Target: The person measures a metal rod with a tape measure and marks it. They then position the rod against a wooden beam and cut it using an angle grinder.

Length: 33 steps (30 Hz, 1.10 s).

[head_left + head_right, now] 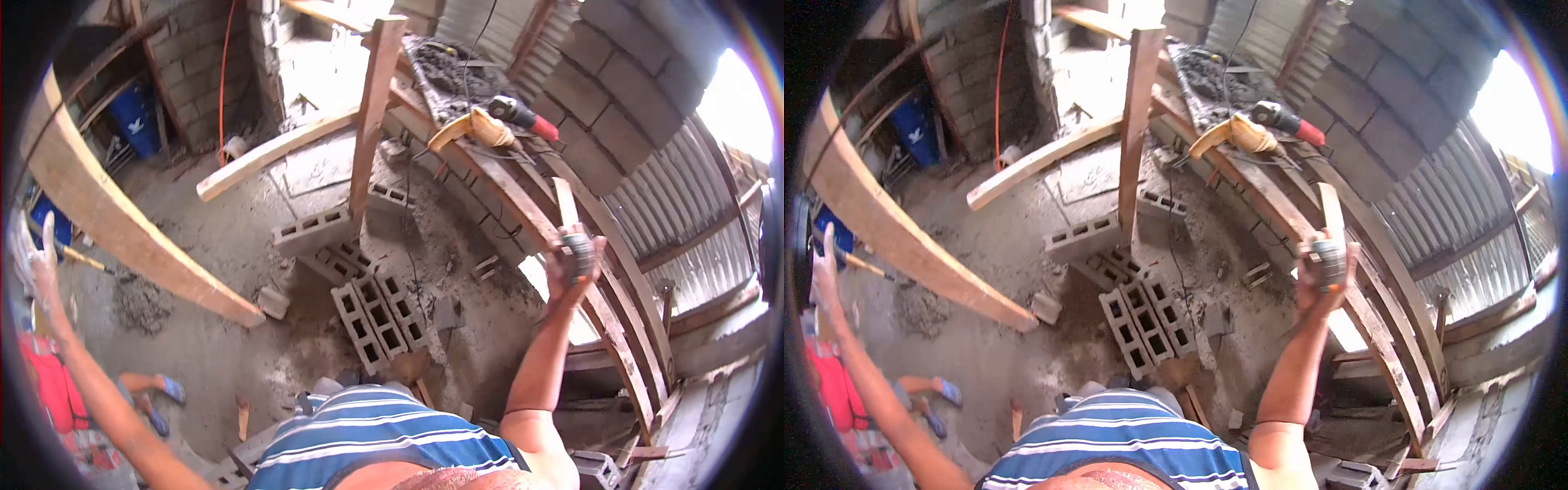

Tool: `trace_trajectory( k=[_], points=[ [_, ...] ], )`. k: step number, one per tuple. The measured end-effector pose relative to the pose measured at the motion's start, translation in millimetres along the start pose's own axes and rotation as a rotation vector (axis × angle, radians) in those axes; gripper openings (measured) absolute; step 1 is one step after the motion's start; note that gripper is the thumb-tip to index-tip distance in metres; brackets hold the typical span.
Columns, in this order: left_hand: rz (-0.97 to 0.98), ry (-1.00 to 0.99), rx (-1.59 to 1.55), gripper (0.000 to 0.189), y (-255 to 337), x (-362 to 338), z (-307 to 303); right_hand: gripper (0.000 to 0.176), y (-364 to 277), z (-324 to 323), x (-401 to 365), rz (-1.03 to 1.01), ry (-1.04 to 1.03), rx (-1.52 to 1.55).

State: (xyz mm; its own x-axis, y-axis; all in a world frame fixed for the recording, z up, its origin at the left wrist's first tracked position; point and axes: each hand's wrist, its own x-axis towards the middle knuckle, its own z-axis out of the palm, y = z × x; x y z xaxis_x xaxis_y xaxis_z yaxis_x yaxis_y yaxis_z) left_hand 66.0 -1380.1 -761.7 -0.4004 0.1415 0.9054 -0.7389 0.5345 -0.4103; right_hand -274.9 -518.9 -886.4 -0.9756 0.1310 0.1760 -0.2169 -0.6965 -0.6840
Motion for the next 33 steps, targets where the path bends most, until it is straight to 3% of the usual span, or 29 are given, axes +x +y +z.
trace_trajectory(
  k=[2, 3, 4, 6, 7, 8, 10, 12, 14, 15, 16, 18, 19, 21, 22, 23, 24, 25, 26, 27, 28, 29, 30, 32, 33],
  points=[
    [-0.052, -0.249, -0.076, 0.051, -29.1, -31.5, 40.6, 0.055, 28.6, -15.4, 4.2, 0.173, -0.296, 0.136],
    [-0.142, -0.492, -0.172, 0.052, -22.0, -28.3, 38.2, 0.054, 42.2, -17.6, 1.3, 0.207, -0.298, 0.135],
    [-0.379, -0.984, -0.528, 0.051, -27.9, -17.1, 33.1, 0.052, 54.2, -20.7, -1.9, 0.246, -0.295, 0.131],
    [-0.452, -0.685, -0.636, 0.041, -3.2, -28.7, 21.0, 0.051, 75.1, -37.2, -5.3, 0.317, -0.299, 0.069],
    [-0.271, -0.477, -0.584, 0.032, -6.6, -33.2, 34.9, 0.049, 80.6, -37.7, -9.4, 0.355, -0.314, 0.059],
    [-0.264, -0.481, -0.593, 0.032, -14.1, -41.5, 44.2, 0.049, 85.5, -39.5, -12.3, 0.371, -0.322, 0.029],
    [0.123, -0.354, -0.366, 0.035, 19.9, -15.3, 6.4, 0.049, 92.7, -41.6, -14.2, 0.391, -0.334, -0.026],
    [-0.107, -0.203, -0.412, 0.052, 68.8, 0.2, -3.0, 0.05, 96.8, -33.0, -20.4, 0.387, -0.307, -0.092],
    [-0.019, -0.324, -0.515, 0.058, 96.1, 5.7, -5.1, 0.048, 107.4, -18.8, -30.1, 0.37, -0.23, -0.135],
    [-0.065, -0.484, -0.551, 0.056, 107.2, -2.4, 0.3, 0.045, 108.8, -17.3, -32.2, 0.42, -0.288, -0.139],
    [-0.064, -0.492, -0.559, 0.056, 105.7, -7.6, 4.2, 0.043, 116.9, -12.4, -36.0, 0.459, -0.195, -0.148],
    [-0.019, -0.471, -0.538, 0.056, 110.2, -9.7, 1.7, 0.046, 135.2, 2.3, -40.2, 0.412, -0.284, -0.214],
    [-0.333, -0.689, -0.802, 0.053, 115.6, -9.3, -11.5, 0.043, 146.1, 11.3, -42.7, 0.426, -0.243, -0.231],
    [-0.395, -0.798, -0.868, 0.049, 134.4, -23.2, -37.3, 0.04, 162.1, 30.6, -39.9, 0.5, -0.293, -0.368],
    [-0.337, -0.823, -0.935, 0.046, 139.9, -48.1, -35.6, 0.04, 174.1, 39.5, -38.8, 0.54, -0.336, -0.408],
    [-0.501, -0.954, -1.116, 0.042, 162.7, -53.8, -63.1, 0.044, 177.1, 62.0, -42.2, 0.544, -0.438, -0.475],
    [-0.194, -1.327, -0.957, 0.041, 173.3, -24.4, -100.2, 0.048, 182.8, 86.5, -46.0, 0.545, -0.537, -0.537],
    [-0.501, -1.353, -1.258, 0.04, 182.1, -50.9, -123.0, 0.051, 199.5, 103.3, -46.7, 0.544, -0.581, -0.536],
    [-0.02, -1.176, -1.383, 0.041, 182.1, -41.7, -142.3, 0.055, 216.9, 120.7, -46.2, 0.544, -0.624, -0.537],
    [-0.008, -1.262, -1.556, 0.052, 181.0, -12.9, -174.5, 0.056, 235.0, 136.9, -42.4, 0.464, -0.701, -0.556],
    [0.123, -1.016, -1.643, 0.053, 169.5, 4.1, -193.0, 0.058, 252.3, 152.6, -37.6, 0.391, -0.783, -0.577],
    [0.222, -0.834, -1.631, 0.061, 149.7, 26.1, -202.4, 0.06, 260.9, 176.0, -36.1, 0.444, -0.807, -0.514],
    [0.138, -0.68, -1.511, 0.071, 121.4, 22.7, -207.2, 0.063, 267.9, 201.7, -35.1, 0.495, -0.836, -0.445],
    [-0.239, -0.51, -1.296, 0.073, 98.4, 31.9, -210.3, 0.069, 292.0, 238.6, -33.1, 0.697, -0.816, -0.357],
    [-0.245, -0.687, -1.156, 0.076, 85.0, 27.8, -202.1, 0.069, 294.7, 257.7, -35.2, 0.72, -0.784, -0.394]
  ],
)
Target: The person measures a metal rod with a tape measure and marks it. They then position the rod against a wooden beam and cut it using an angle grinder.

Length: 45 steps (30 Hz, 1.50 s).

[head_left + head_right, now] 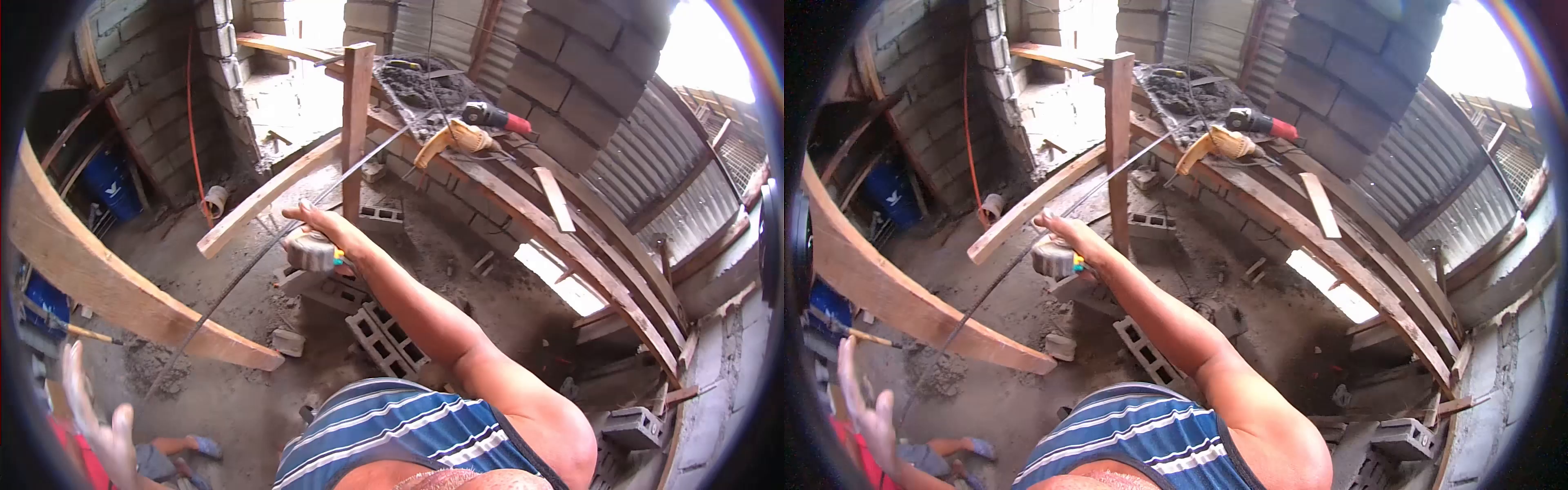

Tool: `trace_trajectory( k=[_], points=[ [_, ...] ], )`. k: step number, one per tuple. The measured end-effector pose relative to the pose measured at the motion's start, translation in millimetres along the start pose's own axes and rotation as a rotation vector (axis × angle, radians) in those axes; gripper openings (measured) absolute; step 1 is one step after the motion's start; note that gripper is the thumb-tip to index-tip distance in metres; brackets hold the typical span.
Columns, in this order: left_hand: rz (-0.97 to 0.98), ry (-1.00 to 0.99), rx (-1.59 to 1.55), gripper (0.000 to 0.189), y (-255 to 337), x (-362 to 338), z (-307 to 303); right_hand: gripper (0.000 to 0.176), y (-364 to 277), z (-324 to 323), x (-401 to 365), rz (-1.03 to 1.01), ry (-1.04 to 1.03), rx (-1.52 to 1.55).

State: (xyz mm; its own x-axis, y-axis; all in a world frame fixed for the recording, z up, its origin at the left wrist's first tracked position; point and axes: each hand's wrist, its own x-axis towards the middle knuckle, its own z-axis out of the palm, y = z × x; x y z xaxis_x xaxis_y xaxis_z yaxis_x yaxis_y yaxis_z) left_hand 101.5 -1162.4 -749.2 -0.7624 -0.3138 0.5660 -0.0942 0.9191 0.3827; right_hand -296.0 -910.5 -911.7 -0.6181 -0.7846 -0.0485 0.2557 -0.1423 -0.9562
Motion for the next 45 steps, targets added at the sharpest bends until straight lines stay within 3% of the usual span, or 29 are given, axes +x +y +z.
trace_trajectory(
  k=[2, 5, 6, 10, 12, 13, 15, 17, 19, 20, 21, 23, 28, 31, 32, 33, 35, 37, 41, 43, 45],
  points=[
    [-0.289, -0.224, 0.292, 0.08, -30.4, -3.4, -1.0, 0.067, -7.0, 22.2, 8.2, 0.009, 0.021, 0.006],
    [-0.511, -0.528, 0.173, 0.083, -99.4, -44.1, 22.1, 0.06, 7.0, 29.8, 15.5, -0.021, -0.072, 0.0],
    [-0.523, -0.629, 0.19, 0.079, -106.8, -49.7, 25.8, 0.041, 13.2, 30.1, 17.2, -0.007, -0.096, 0.061],
    [-0.704, -0.659, 0.04, 0.069, -121.0, -64.2, 44.5, 0.027, 61.6, 16.1, 21.4, 0.078, -0.198, 0.192],
    [-0.541, -0.588, 0.067, 0.071, -137.5, -79.3, 59.0, 0.025, 72.2, 5.9, 16.7, 0.097, -0.283, 0.163],
    [-0.543, -0.588, 0.065, 0.071, -141.4, -86.4, 69.6, 0.032, 80.2, 1.2, 13.9, 0.084, -0.307, 0.081],
    [-0.297, -0.243, 0.185, 0.075, -144.1, -97.3, 95.8, 0.044, 95.8, -9.0, 12.2, 0.18, -0.263, -0.132],
    [-0.315, -0.254, 0.212, 0.079, -158.9, -108.1, 125.2, 0.054, 103.5, -11.5, 11.5, 0.193, -0.207, -0.24],
    [-0.361, -0.367, 0.213, 0.075, -181.8, -120.6, 149.6, 0.056, 96.8, -3.5, 10.6, 0.343, 0.064, -0.293],
    [-0.582, -0.582, 0.048, 0.066, -167.2, -100.5, 149.0, 0.055, 125.9, -13.5, 25.2, 0.31, 0.096, -0.129],
    [-0.53, -0.558, 0.0, 0.047, -178.3, -105.9, 160.1, 0.055, 125.6, -11.8, 30.4, 0.304, 0.108, -0.129],
    [-0.492, -0.658, -0.014, 0.032, -186.0, -101.7, 155.8, 0.051, 126.0, -12.2, 36.3, 0.17, 0.09, -0.086],
    [-0.402, -0.383, -0.098, 0.024, -163.3, -76.9, 116.9, 0.034, 108.9, 0.6, 39.9, 0.007, 0.161, -0.028],
    [-0.455, -0.337, -0.045, 0.021, -132.5, -50.8, 80.8, 0.033, 57.1, 17.7, 35.2, -0.148, 0.066, 0.018],
    [-0.285, -0.275, 0.041, 0.021, -148.4, -52.1, 70.6, 0.037, 36.5, 24.5, 34.4, -0.211, 0.056, 0.003],
    [-0.38, -0.242, 0.032, 0.019, -140.1, -40.2, 56.5, 0.041, 17.1, 30.4, 34.6, -0.271, 0.043, -0.012],
    [-0.354, -0.222, 0.076, 0.019, -133.2, -19.0, 32.6, 0.049, -15.4, 37.8, 41.1, -0.364, -0.074, 0.079],
    [-0.245, -0.082, 0.173, 0.019, -120.7, 3.6, 24.3, 0.081, -38.3, 41.4, 49.9, -0.444, -0.176, 0.142],
    [-0.034, 0.006, 0.132, 0.019, -70.4, 65.8, 36.9, 0.07, -64.2, 70.2, 50.3, -0.402, -0.251, 0.209],
    [-0.137, 0.035, 0.123, 0.023, -29.5, 103.0, 51.6, 0.067, -68.5, 85.4, 48.0, -0.386, -0.301, 0.109],
    [0.04, 0.074, 0.168, 0.029, -23.6, 144.4, 71.8, 0.058, -68.4, 100.5, 37.9, -0.373, -0.324, 0.074]
  ],
)
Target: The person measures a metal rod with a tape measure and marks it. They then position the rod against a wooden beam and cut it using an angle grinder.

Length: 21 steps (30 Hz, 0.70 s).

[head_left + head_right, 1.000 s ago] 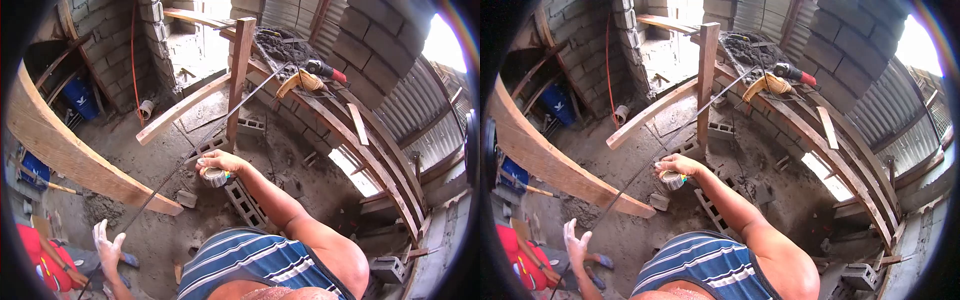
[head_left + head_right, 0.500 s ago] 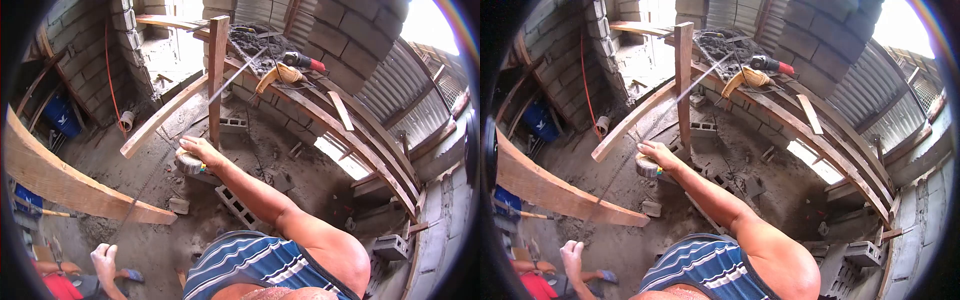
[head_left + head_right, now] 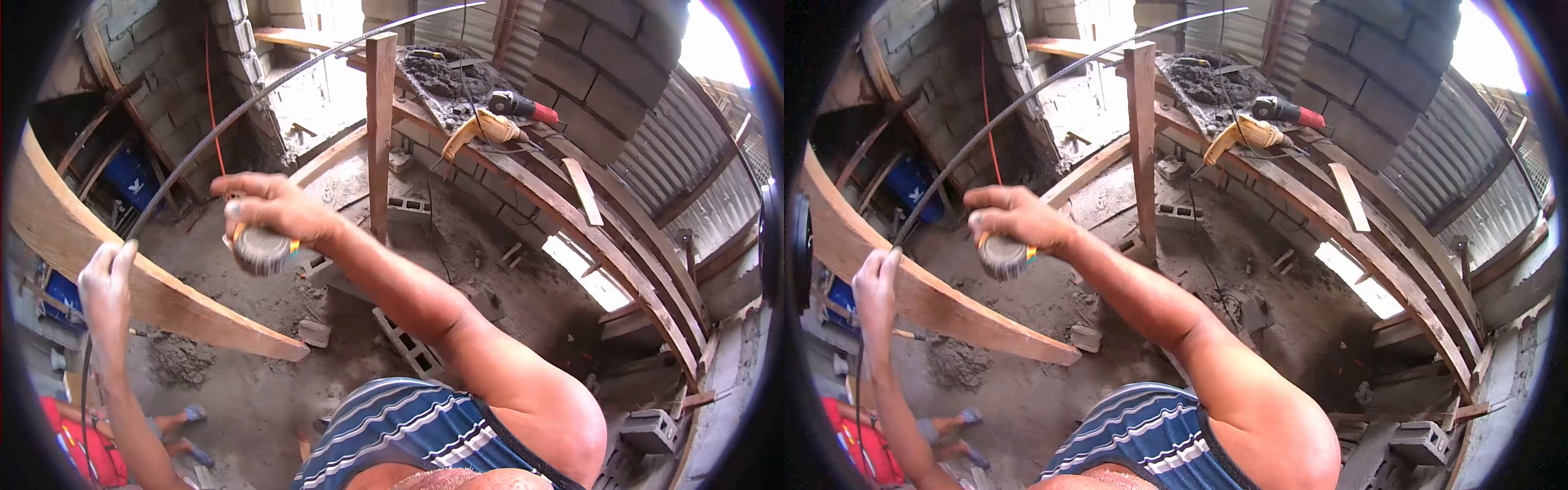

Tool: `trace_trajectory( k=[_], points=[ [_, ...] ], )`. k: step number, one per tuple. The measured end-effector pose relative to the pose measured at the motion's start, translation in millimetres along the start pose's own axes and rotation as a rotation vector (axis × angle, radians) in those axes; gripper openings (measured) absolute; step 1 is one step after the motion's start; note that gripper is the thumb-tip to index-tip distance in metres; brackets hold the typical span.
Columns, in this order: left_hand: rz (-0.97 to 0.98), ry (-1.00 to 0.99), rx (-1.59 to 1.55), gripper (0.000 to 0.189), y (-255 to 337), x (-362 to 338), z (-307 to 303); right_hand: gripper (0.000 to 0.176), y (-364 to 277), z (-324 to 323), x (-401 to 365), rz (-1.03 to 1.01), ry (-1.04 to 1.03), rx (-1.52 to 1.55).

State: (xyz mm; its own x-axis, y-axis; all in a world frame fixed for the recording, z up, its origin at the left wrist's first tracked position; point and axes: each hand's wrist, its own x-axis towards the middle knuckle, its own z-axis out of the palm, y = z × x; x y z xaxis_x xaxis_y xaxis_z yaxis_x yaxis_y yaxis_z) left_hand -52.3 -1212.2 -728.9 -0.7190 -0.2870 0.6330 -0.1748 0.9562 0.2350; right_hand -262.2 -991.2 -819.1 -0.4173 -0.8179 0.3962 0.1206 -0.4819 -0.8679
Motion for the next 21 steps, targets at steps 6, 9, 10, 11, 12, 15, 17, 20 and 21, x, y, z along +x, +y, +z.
trace_trajectory(
  k=[6, 9, 10, 11, 12, 15, 17, 20, 21],
  points=[
    [0.23, -0.094, 0.039, 0.042, 74.6, 106.3, 66.2, 0.042, 32.6, -1.1, -32.3, 0.112, -0.023, -0.049],
    [0.206, -0.146, 0.035, 0.049, 109.2, 152.8, 106.3, 0.044, 41.7, -1.9, -42.7, 0.177, -0.016, -0.049],
    [0.222, -0.142, 0.016, 0.051, 119.5, 168.0, 118.8, 0.044, 38.5, -0.6, -43.1, 0.176, 0.011, -0.093],
    [0.197, -0.16, 0.036, 0.05, 141.5, 179.0, 122.6, 0.045, 34.5, -1.5, -40.3, 0.167, 0.016, -0.09],
    [0.167, -0.183, 0.056, 0.05, 163.1, 186.6, 127.2, 0.046, 31.3, -1.8, -36.9, 0.163, 0.021, -0.082],
    [0.163, -0.223, 0.041, 0.05, 193.2, 219.2, 147.3, 0.048, 12.7, 0.8, -18.4, 0.075, 0.066, -0.19],
    [0.161, -0.207, 0.057, 0.049, 203.6, 238.7, 150.8, 0.048, -3.0, -0.1, -8.8, 0.034, 0.057, -0.183],
    [0.16, -0.211, 0.041, 0.049, 211.2, 258.5, 147.5, 0.048, -20.6, 0.4, 3.0, -0.039, 0.066, -0.147],
    [0.176, -0.22, 0.054, 0.049, 217.1, 260.6, 140.5, 0.047, -26.3, 0.7, 7.1, -0.042, 0.05, -0.144]
  ],
)
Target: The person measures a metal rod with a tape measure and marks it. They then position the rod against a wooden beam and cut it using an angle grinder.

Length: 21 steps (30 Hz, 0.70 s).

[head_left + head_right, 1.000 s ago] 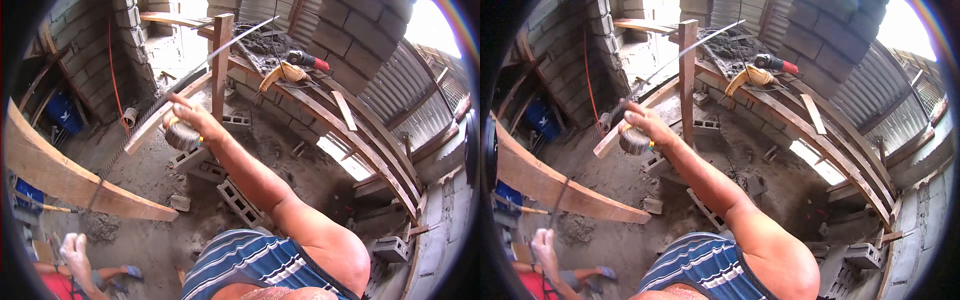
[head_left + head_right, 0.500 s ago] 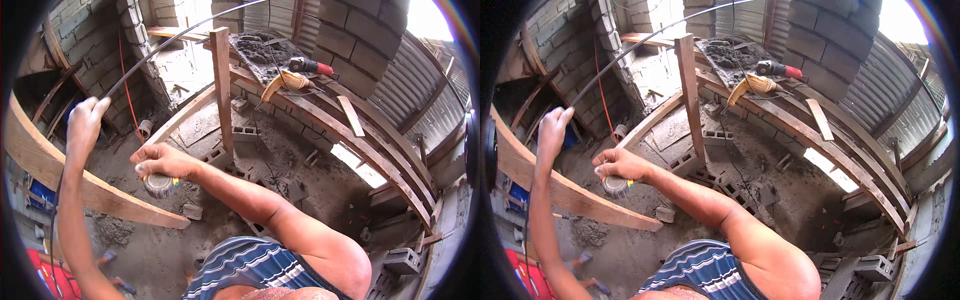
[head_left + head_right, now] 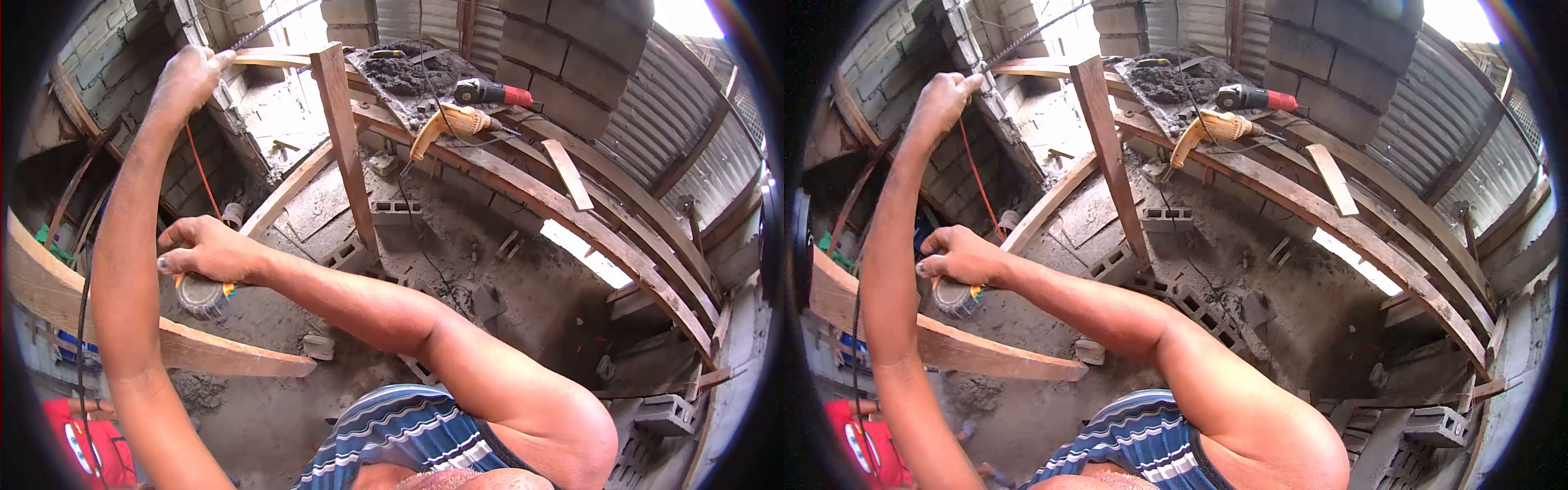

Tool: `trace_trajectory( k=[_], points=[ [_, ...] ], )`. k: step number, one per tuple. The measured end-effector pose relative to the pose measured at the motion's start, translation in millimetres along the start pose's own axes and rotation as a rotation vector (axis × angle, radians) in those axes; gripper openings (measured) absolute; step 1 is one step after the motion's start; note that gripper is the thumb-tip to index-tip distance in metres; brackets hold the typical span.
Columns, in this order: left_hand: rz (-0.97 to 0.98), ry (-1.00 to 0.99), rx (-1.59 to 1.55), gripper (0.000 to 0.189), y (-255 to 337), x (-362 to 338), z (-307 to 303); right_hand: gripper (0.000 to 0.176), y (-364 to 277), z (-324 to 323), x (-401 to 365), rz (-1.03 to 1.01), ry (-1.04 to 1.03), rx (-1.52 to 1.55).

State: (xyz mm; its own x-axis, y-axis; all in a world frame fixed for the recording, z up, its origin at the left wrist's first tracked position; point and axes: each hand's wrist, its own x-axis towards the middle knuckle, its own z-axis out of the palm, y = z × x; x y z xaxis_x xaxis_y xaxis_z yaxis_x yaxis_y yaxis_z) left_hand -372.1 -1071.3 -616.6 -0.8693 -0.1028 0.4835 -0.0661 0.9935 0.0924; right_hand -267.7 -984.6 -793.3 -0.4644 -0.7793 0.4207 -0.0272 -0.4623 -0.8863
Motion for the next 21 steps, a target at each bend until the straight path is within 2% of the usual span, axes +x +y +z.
trace_trajectory(
  k=[3, 5, 7, 8, 9, 10, 11, 12, 13, 15, 16, 17, 19, 20, 21],
  points=[
    [0.048, 0.024, 0.036, 0.049, 12.1, 1.9, -18.9, 0.043, -16.6, 9.0, 18.3, -0.05, -0.021, -0.049],
    [0.084, 0.055, 0.06, 0.049, 11.2, 5.9, -28.6, 0.043, -29.2, 17.2, 31.9, -0.259, -0.067, -0.036],
    [0.19, 0.139, 0.121, 0.051, 7.5, 14.3, -30.2, 0.03, -44.2, 21.6, 38.8, -0.29, -0.161, -0.011],
    [0.124, 0.044, 0.16, 0.046, 15.3, 14.1, -38.5, 0.027, -43.6, 23.0, 46.6, -0.331, -0.15, 0.006],
    [0.119, 0.043, 0.169, 0.046, 12.8, 16.8, -38.9, 0.025, -42.5, 24.9, 56.7, -0.373, -0.139, 0.024],
    [0.114, 0.075, 0.107, 0.047, 11.6, 20.3, -38.2, 0.024, -42.8, 23.0, 68.0, -0.565, -0.113, -0.023],
    [0.108, 0.109, 0.045, 0.05, 9.3, 26.2, -37.1, 0.024, -47.4, 24.0, 72.2, -0.527, -0.098, 0.047],
    [0.198, 0.129, 0.059, 0.052, 6.1, 32.3, -38.1, 0.023, -51.0, 23.2, 74.3, -0.565, -0.086, 0.047],
    [0.192, 0.127, 0.068, 0.052, 1.9, 37.4, -39.3, 0.023, -54.6, 22.1, 76.2, -0.601, -0.073, 0.048],
    [0.176, 0.061, 0.085, 0.046, 27.7, 24.8, -54.9, 0.022, -59.0, 23.9, 90.3, -0.622, 0.058, 0.117],
    [0.107, 0.099, 0.125, 0.034, 44.4, 0.6, -57.3, 0.021, -65.5, 19.7, 97.8, -0.601, 0.096, 0.148],
    [0.103, 0.097, 0.135, 0.034, 41.3, 1.2, -57.7, 0.023, -78.2, 17.3, 95.9, -0.634, 0.104, 0.18],
    [0.453, 0.197, 0.525, 0.031, 29.0, 16.7, -56.9, 0.028, -85.8, 12.1, 114.0, -0.838, 0.119, 0.089],
    [0.459, 0.12, 0.718, 0.033, 34.2, 21.9, -64.5, 0.028, -91.1, 12.0, 117.3, -0.84, 0.116, 0.093],
    [0.455, 0.121, 0.722, 0.033, 45.9, 10.3, -73.7, 0.025, -98.9, 13.3, 119.8, -0.995, 0.18, -0.018]
  ],
)
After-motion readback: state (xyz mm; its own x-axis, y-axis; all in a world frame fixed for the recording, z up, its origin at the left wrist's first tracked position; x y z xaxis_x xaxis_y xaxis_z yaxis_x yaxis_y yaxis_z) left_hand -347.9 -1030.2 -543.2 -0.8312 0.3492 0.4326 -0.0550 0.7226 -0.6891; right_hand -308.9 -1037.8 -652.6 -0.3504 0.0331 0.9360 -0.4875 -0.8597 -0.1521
